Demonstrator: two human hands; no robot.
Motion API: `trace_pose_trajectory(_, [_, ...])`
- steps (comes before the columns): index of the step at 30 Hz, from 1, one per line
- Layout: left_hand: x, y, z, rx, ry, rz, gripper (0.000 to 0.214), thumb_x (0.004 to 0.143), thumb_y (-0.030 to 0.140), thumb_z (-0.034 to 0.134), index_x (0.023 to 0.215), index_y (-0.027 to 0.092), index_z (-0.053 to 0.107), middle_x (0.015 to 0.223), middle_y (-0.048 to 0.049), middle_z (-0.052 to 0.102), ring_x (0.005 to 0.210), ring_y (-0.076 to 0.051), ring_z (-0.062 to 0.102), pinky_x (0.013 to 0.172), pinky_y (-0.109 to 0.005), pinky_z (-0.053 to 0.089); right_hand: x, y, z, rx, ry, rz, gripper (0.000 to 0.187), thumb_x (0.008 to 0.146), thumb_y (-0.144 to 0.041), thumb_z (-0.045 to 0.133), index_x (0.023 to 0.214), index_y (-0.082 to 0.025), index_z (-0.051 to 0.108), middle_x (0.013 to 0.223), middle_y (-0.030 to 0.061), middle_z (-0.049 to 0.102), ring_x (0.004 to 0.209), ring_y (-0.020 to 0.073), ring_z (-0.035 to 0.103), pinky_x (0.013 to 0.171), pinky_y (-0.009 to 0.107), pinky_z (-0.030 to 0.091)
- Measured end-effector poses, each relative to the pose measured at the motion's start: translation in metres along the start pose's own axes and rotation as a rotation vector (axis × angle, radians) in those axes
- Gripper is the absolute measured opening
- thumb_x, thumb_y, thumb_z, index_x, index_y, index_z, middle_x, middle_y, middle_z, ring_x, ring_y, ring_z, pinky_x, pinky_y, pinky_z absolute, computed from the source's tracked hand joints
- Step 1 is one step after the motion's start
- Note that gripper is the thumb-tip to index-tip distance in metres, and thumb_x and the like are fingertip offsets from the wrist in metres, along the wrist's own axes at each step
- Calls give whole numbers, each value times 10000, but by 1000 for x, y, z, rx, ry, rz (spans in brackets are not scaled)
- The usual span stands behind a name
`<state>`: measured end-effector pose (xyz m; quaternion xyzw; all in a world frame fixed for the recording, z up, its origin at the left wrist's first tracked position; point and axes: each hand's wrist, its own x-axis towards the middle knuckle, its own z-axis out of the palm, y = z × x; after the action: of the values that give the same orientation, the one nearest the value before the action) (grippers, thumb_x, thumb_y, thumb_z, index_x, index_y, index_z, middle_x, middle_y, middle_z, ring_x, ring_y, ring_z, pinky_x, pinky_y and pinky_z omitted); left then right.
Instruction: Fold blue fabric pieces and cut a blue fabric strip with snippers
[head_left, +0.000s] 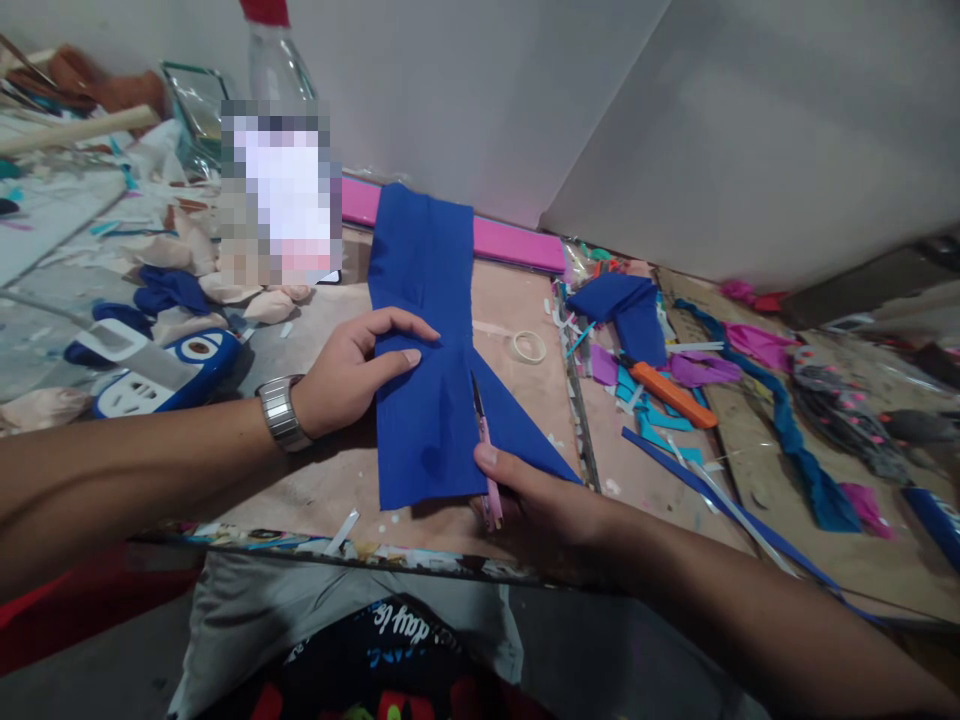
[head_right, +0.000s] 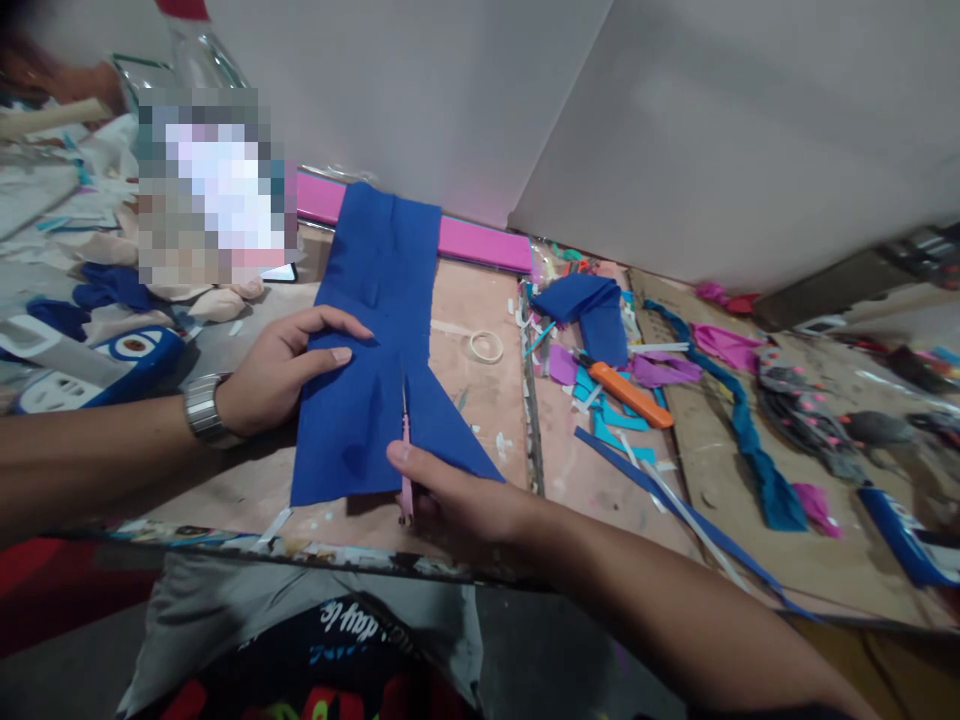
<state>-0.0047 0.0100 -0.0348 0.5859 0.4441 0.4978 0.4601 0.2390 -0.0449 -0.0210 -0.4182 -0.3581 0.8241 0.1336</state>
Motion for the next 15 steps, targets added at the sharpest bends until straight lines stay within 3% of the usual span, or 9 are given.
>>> trace_pose_trajectory(7, [0, -2, -1, 10, -5, 3, 197, 865, 291, 703, 1044, 222, 745, 1160, -60, 750, 1090, -270, 672, 1014, -445, 512, -1, 0, 2, 186, 27, 35, 430, 811, -625, 800, 752, -216, 683, 592, -34, 568, 584, 135, 513, 727, 305, 483])
trace_pose_trajectory(12, [0, -1, -1, 30, -1, -4, 209, 865, 307, 704, 1046, 209, 742, 1163, -66, 749, 1102, -280, 668, 1025, -454, 508, 0, 0, 4, 180, -3, 0, 492, 786, -634, 820, 632, -212, 619, 542, -50, 528, 541, 114, 459, 695, 282, 451])
trace_pose_trajectory(15, [0, -1, -1, 28, -7, -2, 208, 873, 299, 698, 1053, 204, 742, 1167, -66, 747, 1102, -274, 668, 1025, -446, 504, 0, -1, 4, 196, 16, 20, 502, 775, -644, 828, 661, -198, 628, 560, -50, 543, 544, 98, 435, 653, 259, 414])
